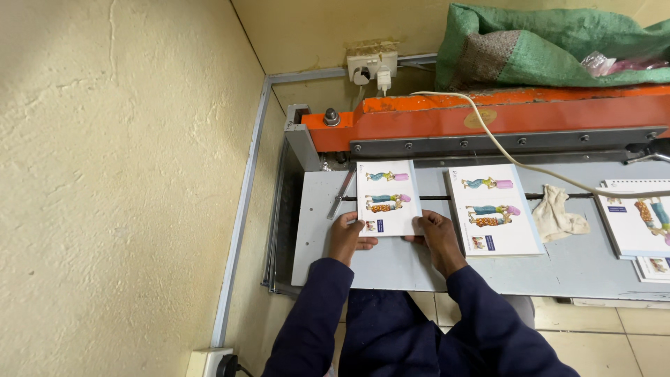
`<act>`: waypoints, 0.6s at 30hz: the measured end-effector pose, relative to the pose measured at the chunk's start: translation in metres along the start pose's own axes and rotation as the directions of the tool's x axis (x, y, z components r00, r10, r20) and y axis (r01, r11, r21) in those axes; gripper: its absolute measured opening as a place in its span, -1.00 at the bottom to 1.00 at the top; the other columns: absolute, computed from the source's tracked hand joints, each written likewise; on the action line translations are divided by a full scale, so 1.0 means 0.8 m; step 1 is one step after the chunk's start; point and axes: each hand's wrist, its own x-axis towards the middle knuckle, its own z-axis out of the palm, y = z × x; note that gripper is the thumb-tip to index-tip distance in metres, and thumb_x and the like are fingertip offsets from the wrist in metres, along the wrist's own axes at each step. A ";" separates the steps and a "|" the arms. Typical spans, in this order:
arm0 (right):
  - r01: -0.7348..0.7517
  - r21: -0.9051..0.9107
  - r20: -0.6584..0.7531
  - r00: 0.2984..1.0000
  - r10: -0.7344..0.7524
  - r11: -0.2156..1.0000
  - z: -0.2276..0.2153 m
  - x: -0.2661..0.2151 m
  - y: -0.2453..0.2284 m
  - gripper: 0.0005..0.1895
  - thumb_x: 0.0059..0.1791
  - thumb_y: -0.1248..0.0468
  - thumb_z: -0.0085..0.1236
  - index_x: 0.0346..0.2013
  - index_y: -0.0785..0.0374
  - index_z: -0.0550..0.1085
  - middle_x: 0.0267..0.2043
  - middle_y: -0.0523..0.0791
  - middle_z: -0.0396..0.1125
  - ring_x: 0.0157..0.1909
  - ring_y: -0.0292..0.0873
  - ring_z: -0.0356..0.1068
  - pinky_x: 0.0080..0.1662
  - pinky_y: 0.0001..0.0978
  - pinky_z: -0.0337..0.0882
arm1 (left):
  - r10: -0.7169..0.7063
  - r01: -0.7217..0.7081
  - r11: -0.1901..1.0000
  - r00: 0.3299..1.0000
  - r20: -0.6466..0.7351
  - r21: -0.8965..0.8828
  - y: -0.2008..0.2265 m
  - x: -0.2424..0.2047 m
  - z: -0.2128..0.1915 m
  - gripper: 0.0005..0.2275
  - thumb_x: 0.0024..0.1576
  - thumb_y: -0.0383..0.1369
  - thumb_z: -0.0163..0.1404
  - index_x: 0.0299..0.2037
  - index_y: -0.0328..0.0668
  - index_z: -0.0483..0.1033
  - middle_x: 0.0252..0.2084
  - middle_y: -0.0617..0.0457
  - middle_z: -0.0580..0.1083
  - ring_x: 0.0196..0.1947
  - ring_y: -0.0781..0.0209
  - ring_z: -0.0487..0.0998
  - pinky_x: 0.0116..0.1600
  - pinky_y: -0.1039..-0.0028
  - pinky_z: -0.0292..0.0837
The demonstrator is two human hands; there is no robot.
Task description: The person repeatedly picks up small printed booklets, opens them to check the binding, and places them into a stack on the table. The person handles each booklet one at a time, flipping pages and aligning them before stacking.
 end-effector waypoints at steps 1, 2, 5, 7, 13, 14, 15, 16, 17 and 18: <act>0.001 -0.003 0.001 1.000 -0.001 1.000 0.001 0.001 0.000 -0.71 -0.02 0.43 0.08 -0.05 0.57 0.49 -0.33 0.06 0.31 -0.39 0.00 0.47 -0.25 -0.17 0.64 | 0.001 -0.001 1.000 1.000 -0.001 -0.003 0.000 -0.001 0.000 -0.48 0.24 -0.42 -0.07 0.38 -0.50 0.11 -0.07 -0.40 0.41 -0.36 -0.26 0.67 -0.29 0.20 0.70; 0.006 -0.008 -0.005 1.000 -0.006 1.000 0.001 0.001 -0.001 -0.71 -0.02 0.42 0.07 -0.05 0.56 0.50 -0.33 0.05 0.30 -0.38 0.01 0.47 -0.26 -0.16 0.64 | 0.022 -0.022 1.000 1.000 -0.002 -0.016 -0.001 -0.003 0.000 -0.49 0.24 -0.43 -0.07 0.38 -0.47 0.11 -0.05 -0.40 0.40 -0.34 -0.27 0.67 -0.27 0.20 0.70; 0.001 -0.023 -0.017 1.000 -0.001 1.000 0.004 0.000 -0.007 -0.70 -0.02 0.41 0.07 -0.04 0.55 0.50 -0.31 0.06 0.30 -0.37 0.01 0.48 -0.25 -0.17 0.64 | 0.035 -0.035 0.999 0.999 -0.004 -0.040 -0.006 0.005 0.000 -0.51 0.25 -0.45 -0.09 0.38 -0.41 0.11 -0.04 -0.39 0.39 -0.34 -0.27 0.68 -0.26 0.22 0.72; -0.008 -0.032 -0.025 1.000 0.007 0.999 0.005 0.001 -0.008 -0.70 -0.01 0.40 0.08 -0.03 0.55 0.49 -0.31 0.06 0.31 -0.36 0.02 0.48 -0.23 -0.18 0.64 | 0.029 -0.029 0.998 1.000 -0.001 -0.050 -0.009 0.011 0.000 -0.52 0.26 -0.45 -0.11 0.38 -0.39 0.11 -0.04 -0.38 0.39 -0.35 -0.25 0.68 -0.26 0.23 0.74; -0.018 -0.010 -0.015 1.000 0.018 1.000 0.010 0.025 -0.005 -0.73 -0.01 0.40 0.08 -0.06 0.52 0.50 -0.32 0.05 0.29 -0.39 0.07 0.51 -0.25 -0.13 0.64 | 0.049 -0.052 0.995 0.998 -0.035 -0.082 -0.007 0.028 0.003 -0.55 0.28 -0.47 -0.14 0.39 -0.32 0.13 -0.06 -0.36 0.39 -0.34 -0.25 0.68 -0.25 0.27 0.72; -0.017 -0.009 -0.021 1.000 0.017 1.000 0.010 0.030 -0.002 -0.73 -0.01 0.39 0.07 -0.07 0.51 0.51 -0.32 0.05 0.30 -0.38 0.08 0.52 -0.25 -0.14 0.64 | 0.043 -0.046 0.995 0.998 -0.037 -0.084 -0.011 0.035 0.001 -0.56 0.28 -0.46 -0.14 0.39 -0.30 0.13 -0.05 -0.38 0.40 -0.34 -0.26 0.68 -0.25 0.25 0.72; -0.017 -0.008 -0.028 0.999 0.016 1.000 0.010 0.036 0.001 -0.74 -0.02 0.39 0.07 -0.08 0.49 0.51 -0.31 0.06 0.31 -0.37 0.08 0.53 -0.25 -0.15 0.64 | 0.037 -0.040 0.995 0.999 -0.039 -0.087 -0.015 0.042 -0.001 -0.56 0.28 -0.46 -0.13 0.39 -0.29 0.13 -0.04 -0.39 0.41 -0.33 -0.28 0.68 -0.24 0.23 0.72; -0.015 -0.009 -0.027 1.000 0.015 1.000 0.011 0.039 0.001 -0.74 -0.02 0.39 0.07 -0.08 0.49 0.51 -0.31 0.06 0.31 -0.37 0.08 0.53 -0.25 -0.15 0.64 | 0.038 -0.042 0.995 0.998 -0.039 -0.088 -0.015 0.047 -0.002 -0.56 0.28 -0.46 -0.13 0.39 -0.29 0.13 -0.04 -0.39 0.41 -0.33 -0.28 0.68 -0.24 0.23 0.72; -0.022 0.003 -0.015 1.000 0.022 1.000 0.011 0.043 0.001 -0.75 -0.02 0.40 0.07 -0.09 0.50 0.50 -0.32 0.05 0.31 -0.37 0.07 0.52 -0.24 -0.15 0.64 | 0.044 -0.048 0.994 0.998 -0.045 -0.096 -0.016 0.051 -0.003 -0.56 0.28 -0.47 -0.12 0.38 -0.29 0.15 -0.04 -0.40 0.42 -0.34 -0.28 0.68 -0.25 0.23 0.72; -0.031 0.016 -0.006 0.999 0.031 0.999 0.010 0.045 0.003 -0.76 -0.02 0.42 0.07 -0.10 0.52 0.50 -0.32 0.05 0.30 -0.37 0.06 0.51 -0.24 -0.15 0.65 | 0.046 -0.051 0.993 0.998 -0.049 -0.103 -0.018 0.055 -0.004 -0.56 0.27 -0.48 -0.12 0.38 -0.28 0.16 -0.04 -0.41 0.43 -0.36 -0.28 0.68 -0.27 0.22 0.73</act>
